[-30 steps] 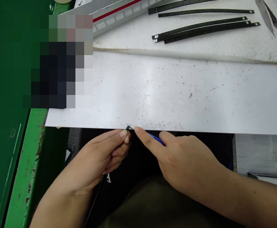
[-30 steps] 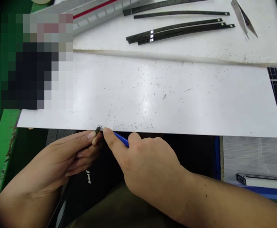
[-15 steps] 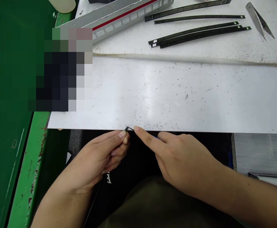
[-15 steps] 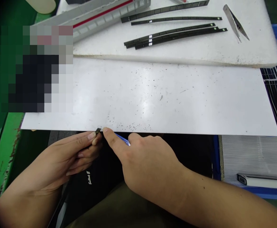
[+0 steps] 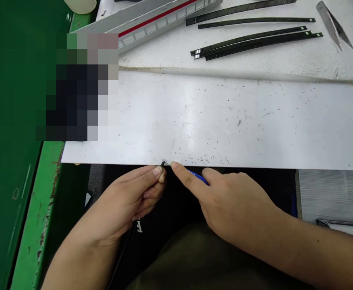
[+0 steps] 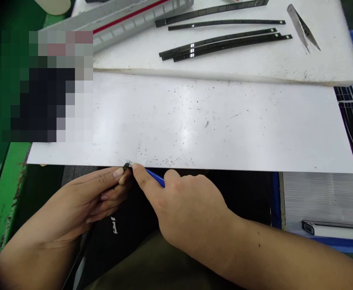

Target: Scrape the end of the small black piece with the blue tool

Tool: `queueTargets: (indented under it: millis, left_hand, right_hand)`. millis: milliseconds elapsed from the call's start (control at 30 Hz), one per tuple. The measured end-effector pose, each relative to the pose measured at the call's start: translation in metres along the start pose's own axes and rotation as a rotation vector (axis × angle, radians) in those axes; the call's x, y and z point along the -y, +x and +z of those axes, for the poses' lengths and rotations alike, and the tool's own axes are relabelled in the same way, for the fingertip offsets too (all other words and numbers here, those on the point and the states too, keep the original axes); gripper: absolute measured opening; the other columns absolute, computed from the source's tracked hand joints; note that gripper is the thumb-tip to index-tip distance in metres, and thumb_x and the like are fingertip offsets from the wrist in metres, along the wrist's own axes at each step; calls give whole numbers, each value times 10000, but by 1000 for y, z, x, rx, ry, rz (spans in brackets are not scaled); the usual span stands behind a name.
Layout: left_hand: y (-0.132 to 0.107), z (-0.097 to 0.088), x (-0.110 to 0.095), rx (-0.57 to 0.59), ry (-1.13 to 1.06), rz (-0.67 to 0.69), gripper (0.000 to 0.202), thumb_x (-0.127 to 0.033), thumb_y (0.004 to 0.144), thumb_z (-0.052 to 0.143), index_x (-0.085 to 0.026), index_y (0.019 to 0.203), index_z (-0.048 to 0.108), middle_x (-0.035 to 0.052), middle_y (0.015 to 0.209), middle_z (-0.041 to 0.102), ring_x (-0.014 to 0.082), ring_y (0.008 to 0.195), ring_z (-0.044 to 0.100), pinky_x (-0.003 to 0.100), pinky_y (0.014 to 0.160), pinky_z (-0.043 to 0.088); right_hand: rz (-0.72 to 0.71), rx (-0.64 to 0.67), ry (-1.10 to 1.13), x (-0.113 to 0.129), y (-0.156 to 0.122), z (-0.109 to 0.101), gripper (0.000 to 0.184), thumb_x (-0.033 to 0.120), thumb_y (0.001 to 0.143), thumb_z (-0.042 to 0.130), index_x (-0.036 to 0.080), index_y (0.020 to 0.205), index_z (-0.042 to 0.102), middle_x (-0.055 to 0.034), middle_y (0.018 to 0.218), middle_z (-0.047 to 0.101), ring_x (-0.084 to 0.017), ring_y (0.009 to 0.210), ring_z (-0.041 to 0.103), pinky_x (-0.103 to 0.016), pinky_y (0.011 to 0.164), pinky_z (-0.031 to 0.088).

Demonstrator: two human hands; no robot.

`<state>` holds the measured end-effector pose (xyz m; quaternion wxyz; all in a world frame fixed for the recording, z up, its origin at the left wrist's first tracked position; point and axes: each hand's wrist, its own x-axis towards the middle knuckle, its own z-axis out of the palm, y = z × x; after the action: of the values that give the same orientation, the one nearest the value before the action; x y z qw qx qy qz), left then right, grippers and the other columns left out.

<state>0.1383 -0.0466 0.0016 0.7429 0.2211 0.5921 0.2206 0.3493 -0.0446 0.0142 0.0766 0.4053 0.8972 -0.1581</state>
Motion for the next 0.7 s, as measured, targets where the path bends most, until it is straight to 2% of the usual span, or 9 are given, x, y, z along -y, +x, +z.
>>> queueTargets:
  millis: [200,400,700]
  left_hand:
    - [3,-7,1,40,-5,9,356,-430,870,618,-173,653,503,-63,551,357,31,415,239,113,352,221]
    - [4,-9,0,42,-13,-1,361,-427,866,628,-171,642,507,-59,550,361,31,416,251,110,356,231]
    - [4,-6,0,18,-12,-13,381,-445,851,640,-176,624,493,-55,556,351,37,421,241,124,346,210]
  right_hand:
    - [29,-48,9,-1,1,0,766,94,831,402,282,1561,267,16,675,492,-143,422,410,-294,438,142]
    - [37,-7,156,-1,0,-2,759,95,870,421,288,1572,208,28,700,517,-135,465,433,-286,456,202]
    - [7,21,187,-4,2,-2,739,95,904,401,286,1577,165,26,725,537,-136,487,454,-292,469,226]
